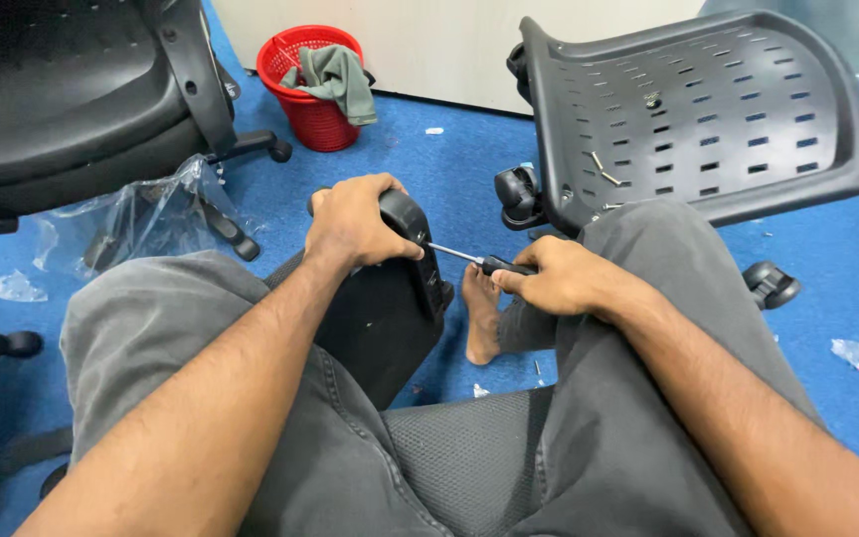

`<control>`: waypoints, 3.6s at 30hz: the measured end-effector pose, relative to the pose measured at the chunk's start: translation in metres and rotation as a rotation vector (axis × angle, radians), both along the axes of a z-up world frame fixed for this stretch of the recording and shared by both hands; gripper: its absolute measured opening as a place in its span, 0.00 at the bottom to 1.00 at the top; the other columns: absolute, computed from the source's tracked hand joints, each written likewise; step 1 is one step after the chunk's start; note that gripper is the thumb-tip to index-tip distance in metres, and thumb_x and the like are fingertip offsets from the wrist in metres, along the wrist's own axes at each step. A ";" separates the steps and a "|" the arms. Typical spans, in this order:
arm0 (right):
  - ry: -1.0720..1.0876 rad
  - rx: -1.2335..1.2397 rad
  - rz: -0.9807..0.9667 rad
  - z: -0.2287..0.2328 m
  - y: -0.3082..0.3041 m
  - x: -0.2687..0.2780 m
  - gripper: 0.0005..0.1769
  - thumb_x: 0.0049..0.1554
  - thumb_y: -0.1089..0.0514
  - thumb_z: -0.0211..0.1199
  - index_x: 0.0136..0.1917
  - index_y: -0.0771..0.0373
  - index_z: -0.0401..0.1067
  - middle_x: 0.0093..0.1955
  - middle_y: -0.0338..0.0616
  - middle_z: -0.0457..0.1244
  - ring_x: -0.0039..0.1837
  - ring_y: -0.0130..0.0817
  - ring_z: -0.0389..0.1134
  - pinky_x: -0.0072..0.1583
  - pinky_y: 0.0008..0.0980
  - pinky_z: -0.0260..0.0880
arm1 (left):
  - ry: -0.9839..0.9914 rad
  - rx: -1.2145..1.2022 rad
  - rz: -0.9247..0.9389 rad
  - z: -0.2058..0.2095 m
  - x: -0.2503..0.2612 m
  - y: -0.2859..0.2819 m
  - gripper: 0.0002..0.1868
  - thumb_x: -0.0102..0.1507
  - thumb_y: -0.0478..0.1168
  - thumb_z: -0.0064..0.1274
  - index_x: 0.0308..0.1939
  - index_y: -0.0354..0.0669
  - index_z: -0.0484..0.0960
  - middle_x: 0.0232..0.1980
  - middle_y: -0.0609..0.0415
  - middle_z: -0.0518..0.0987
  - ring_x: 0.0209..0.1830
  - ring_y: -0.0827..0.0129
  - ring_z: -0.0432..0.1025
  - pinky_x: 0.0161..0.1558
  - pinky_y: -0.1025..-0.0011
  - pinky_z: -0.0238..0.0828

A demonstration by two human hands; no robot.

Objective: The person uses a screwdriver to fasten screws into the back of a black office chair seat, securing a plastic frame to the seat cushion. The person repeatedly positions the frame and tightens multiple screws along the edge.

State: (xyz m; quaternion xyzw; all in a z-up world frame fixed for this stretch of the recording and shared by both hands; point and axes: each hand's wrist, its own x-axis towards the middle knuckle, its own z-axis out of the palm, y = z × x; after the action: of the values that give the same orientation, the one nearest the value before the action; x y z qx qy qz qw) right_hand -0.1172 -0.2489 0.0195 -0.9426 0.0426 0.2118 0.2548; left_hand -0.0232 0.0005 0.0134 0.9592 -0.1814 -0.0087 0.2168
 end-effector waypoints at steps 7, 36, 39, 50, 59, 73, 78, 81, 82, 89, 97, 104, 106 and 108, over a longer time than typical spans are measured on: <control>-0.097 0.101 0.002 0.000 -0.003 -0.017 0.24 0.57 0.43 0.62 0.52 0.64 0.80 0.45 0.54 0.73 0.49 0.41 0.75 0.54 0.39 0.73 | 0.019 0.037 0.001 -0.001 0.007 -0.005 0.39 0.35 0.56 0.76 0.50 0.55 0.85 0.47 0.52 0.85 0.52 0.56 0.78 0.59 0.56 0.66; -0.168 0.080 -0.011 0.002 0.003 -0.017 0.23 0.57 0.43 0.63 0.49 0.67 0.80 0.40 0.54 0.72 0.45 0.42 0.76 0.50 0.40 0.74 | 0.053 0.041 0.031 0.005 0.003 -0.005 0.36 0.36 0.56 0.76 0.48 0.56 0.86 0.45 0.52 0.86 0.50 0.58 0.79 0.58 0.59 0.71; -0.198 0.071 0.015 -0.002 0.000 -0.014 0.23 0.57 0.43 0.63 0.49 0.66 0.80 0.40 0.53 0.72 0.46 0.43 0.76 0.50 0.41 0.73 | 0.052 0.059 0.040 0.006 0.004 -0.006 0.36 0.36 0.56 0.76 0.48 0.57 0.87 0.46 0.52 0.86 0.50 0.58 0.79 0.58 0.59 0.70; -0.180 0.036 -0.017 -0.011 -0.002 -0.012 0.22 0.56 0.44 0.63 0.57 0.60 0.79 0.46 0.55 0.72 0.51 0.47 0.75 0.55 0.42 0.73 | 0.060 0.093 0.052 0.007 0.005 -0.006 0.38 0.35 0.58 0.77 0.49 0.58 0.86 0.47 0.51 0.85 0.50 0.57 0.79 0.58 0.58 0.71; -0.235 0.079 0.006 -0.005 -0.001 -0.008 0.21 0.55 0.45 0.64 0.52 0.62 0.80 0.44 0.55 0.72 0.49 0.46 0.76 0.54 0.41 0.74 | 0.053 0.095 0.074 0.009 0.004 -0.007 0.38 0.35 0.57 0.76 0.50 0.59 0.86 0.47 0.52 0.85 0.50 0.58 0.79 0.54 0.60 0.73; -0.246 -0.026 -0.048 0.003 -0.014 -0.006 0.23 0.49 0.45 0.69 0.54 0.59 0.81 0.45 0.54 0.73 0.49 0.46 0.76 0.58 0.39 0.74 | 0.112 0.080 0.075 0.007 0.006 -0.009 0.38 0.37 0.55 0.76 0.51 0.57 0.84 0.48 0.53 0.85 0.54 0.58 0.77 0.62 0.56 0.67; -0.292 0.029 -0.051 0.002 -0.010 -0.006 0.22 0.49 0.45 0.69 0.52 0.59 0.82 0.44 0.53 0.73 0.48 0.44 0.76 0.55 0.38 0.75 | 0.122 0.092 0.081 0.007 0.005 -0.010 0.38 0.37 0.54 0.76 0.52 0.58 0.84 0.49 0.54 0.84 0.54 0.59 0.77 0.62 0.57 0.66; -0.276 0.018 -0.053 0.003 -0.006 -0.005 0.21 0.50 0.45 0.68 0.51 0.59 0.82 0.42 0.53 0.73 0.46 0.44 0.76 0.54 0.38 0.75 | 0.123 0.088 0.083 0.008 0.005 -0.009 0.38 0.37 0.54 0.76 0.52 0.58 0.84 0.49 0.54 0.84 0.55 0.59 0.77 0.63 0.57 0.66; -0.270 0.008 -0.056 0.003 -0.006 -0.005 0.21 0.50 0.45 0.68 0.51 0.59 0.82 0.41 0.53 0.73 0.46 0.43 0.76 0.53 0.38 0.75 | 0.124 0.091 0.082 0.009 0.005 -0.009 0.38 0.37 0.54 0.76 0.52 0.58 0.84 0.49 0.54 0.84 0.55 0.59 0.77 0.63 0.57 0.66; -0.266 0.010 -0.065 0.000 -0.007 -0.004 0.20 0.50 0.45 0.68 0.51 0.58 0.82 0.41 0.51 0.73 0.45 0.42 0.76 0.52 0.37 0.75 | 0.134 0.105 0.085 0.009 0.005 -0.009 0.39 0.37 0.55 0.76 0.53 0.58 0.83 0.49 0.53 0.84 0.55 0.59 0.77 0.63 0.57 0.66; -0.604 -0.036 0.069 -0.006 0.007 -0.022 0.18 0.51 0.48 0.67 0.51 0.59 0.82 0.44 0.54 0.72 0.47 0.52 0.74 0.53 0.45 0.74 | 0.089 0.081 0.076 -0.005 0.014 -0.005 0.39 0.35 0.56 0.77 0.51 0.56 0.84 0.48 0.53 0.84 0.52 0.58 0.78 0.60 0.56 0.69; -0.664 0.101 0.046 -0.061 -0.007 -0.010 0.16 0.53 0.48 0.68 0.48 0.58 0.83 0.41 0.55 0.72 0.44 0.50 0.74 0.49 0.43 0.75 | 0.041 0.009 0.054 -0.019 0.026 0.002 0.40 0.32 0.56 0.78 0.46 0.53 0.85 0.44 0.51 0.85 0.48 0.55 0.79 0.55 0.57 0.74; -0.766 0.236 0.097 -0.077 -0.018 0.002 0.18 0.54 0.45 0.70 0.47 0.61 0.83 0.40 0.53 0.73 0.40 0.41 0.75 0.44 0.38 0.76 | 0.034 0.008 0.051 -0.021 0.027 0.002 0.39 0.32 0.56 0.78 0.45 0.54 0.85 0.44 0.51 0.85 0.47 0.55 0.79 0.55 0.57 0.74; 0.195 0.935 -0.238 -0.082 -0.034 0.016 0.18 0.59 0.44 0.69 0.48 0.61 0.80 0.34 0.43 0.68 0.27 0.25 0.63 0.27 0.24 0.60 | 0.020 0.007 0.040 -0.021 0.028 -0.001 0.38 0.32 0.56 0.78 0.45 0.54 0.85 0.44 0.52 0.85 0.47 0.55 0.79 0.55 0.56 0.73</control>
State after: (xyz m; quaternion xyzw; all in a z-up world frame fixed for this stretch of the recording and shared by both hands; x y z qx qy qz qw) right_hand -0.1008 -0.2830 -0.0629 -0.6916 0.0742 0.2648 0.6678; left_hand 0.0050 -0.0008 -0.0073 0.9632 -0.1599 -0.0145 0.2155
